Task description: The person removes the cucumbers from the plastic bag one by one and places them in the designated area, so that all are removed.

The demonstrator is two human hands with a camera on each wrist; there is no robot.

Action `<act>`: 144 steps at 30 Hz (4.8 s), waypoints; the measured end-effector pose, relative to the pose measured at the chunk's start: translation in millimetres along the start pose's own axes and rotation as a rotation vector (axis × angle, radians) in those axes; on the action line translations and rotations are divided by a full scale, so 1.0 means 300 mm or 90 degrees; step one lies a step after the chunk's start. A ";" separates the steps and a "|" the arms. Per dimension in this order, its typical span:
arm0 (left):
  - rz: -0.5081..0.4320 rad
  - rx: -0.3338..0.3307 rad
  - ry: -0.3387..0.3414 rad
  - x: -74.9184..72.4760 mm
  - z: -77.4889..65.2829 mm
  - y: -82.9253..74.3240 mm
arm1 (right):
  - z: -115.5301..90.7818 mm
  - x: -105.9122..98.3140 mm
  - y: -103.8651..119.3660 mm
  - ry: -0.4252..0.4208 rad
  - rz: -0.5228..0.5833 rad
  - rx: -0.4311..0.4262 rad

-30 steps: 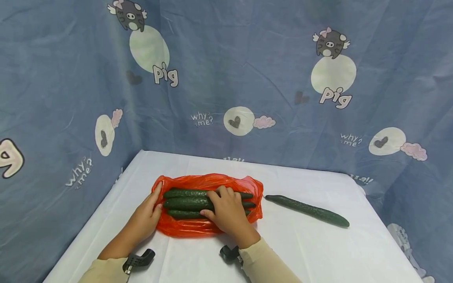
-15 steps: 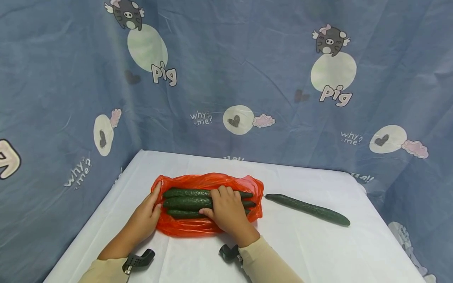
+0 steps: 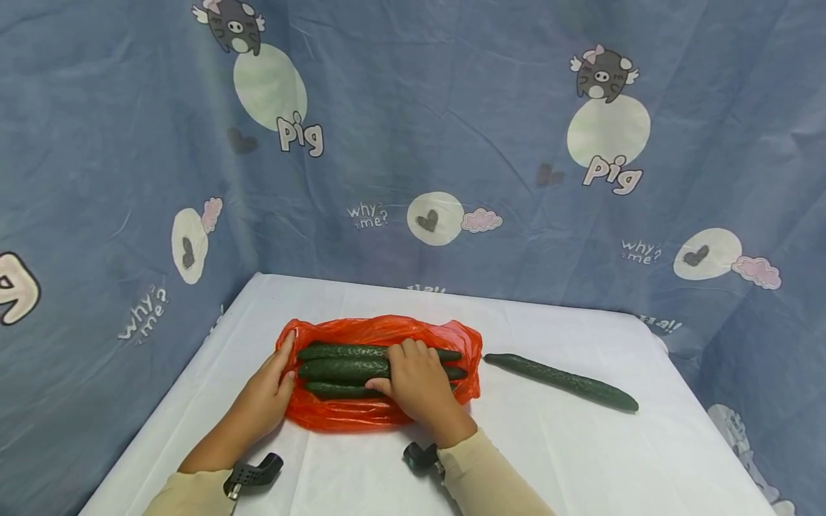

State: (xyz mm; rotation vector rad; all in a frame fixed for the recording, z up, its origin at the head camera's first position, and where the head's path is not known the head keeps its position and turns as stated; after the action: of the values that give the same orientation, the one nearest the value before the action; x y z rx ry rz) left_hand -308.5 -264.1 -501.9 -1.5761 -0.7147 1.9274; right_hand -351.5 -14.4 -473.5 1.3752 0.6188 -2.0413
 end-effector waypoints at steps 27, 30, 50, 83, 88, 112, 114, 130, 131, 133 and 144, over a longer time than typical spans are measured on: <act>0.003 0.005 -0.004 -0.004 -0.003 -0.001 | -0.005 -0.050 -0.034 -0.020 -0.005 0.000; 0.005 0.007 -0.006 -0.004 -0.001 -0.005 | -0.005 -0.062 -0.032 -0.035 -0.010 -0.009; 0.008 0.023 -0.008 -0.012 -0.002 -0.014 | -0.001 -0.136 0.002 -0.092 0.000 -0.047; 0.008 0.032 0.007 -0.007 0.002 -0.041 | -0.004 -0.264 0.015 -0.183 -0.001 -0.101; 0.004 0.005 0.016 0.002 0.002 -0.034 | -0.012 -0.265 -0.014 -0.176 -0.010 -0.083; 0.002 0.025 -0.012 -0.015 -0.008 -0.023 | -0.110 -0.299 -0.143 -0.183 0.004 -0.011; 0.001 0.028 -0.014 -0.015 -0.008 -0.025 | -0.121 -0.295 -0.157 -0.182 0.012 -0.002; -0.003 0.027 -0.002 -0.008 -0.008 -0.029 | -0.208 -0.271 -0.233 -0.194 0.000 0.013; -0.003 0.028 -0.004 -0.008 -0.007 -0.029 | -0.211 -0.272 -0.238 -0.194 0.000 0.013; -0.006 0.026 -0.002 -0.009 -0.006 -0.030 | -0.218 -0.269 -0.248 -0.188 0.002 0.015; -0.004 0.026 0.000 -0.009 -0.005 -0.027 | -0.255 -0.251 -0.298 -0.155 -0.008 0.022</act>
State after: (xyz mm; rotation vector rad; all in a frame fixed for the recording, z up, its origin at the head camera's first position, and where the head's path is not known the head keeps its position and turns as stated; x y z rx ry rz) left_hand -305.9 -260.1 -494.6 -1.5469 -0.6753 1.9248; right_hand -341.9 116.6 -426.0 1.1207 0.4892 -2.1950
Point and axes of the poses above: each hand's wrist, its own z-axis towards the middle knuckle, its own x-axis out of the palm, y = z × x, the point moved 7 cm from there along z, towards the middle knuckle, and after that the axes turned 9 degrees about -x, right-handed, at the moved point
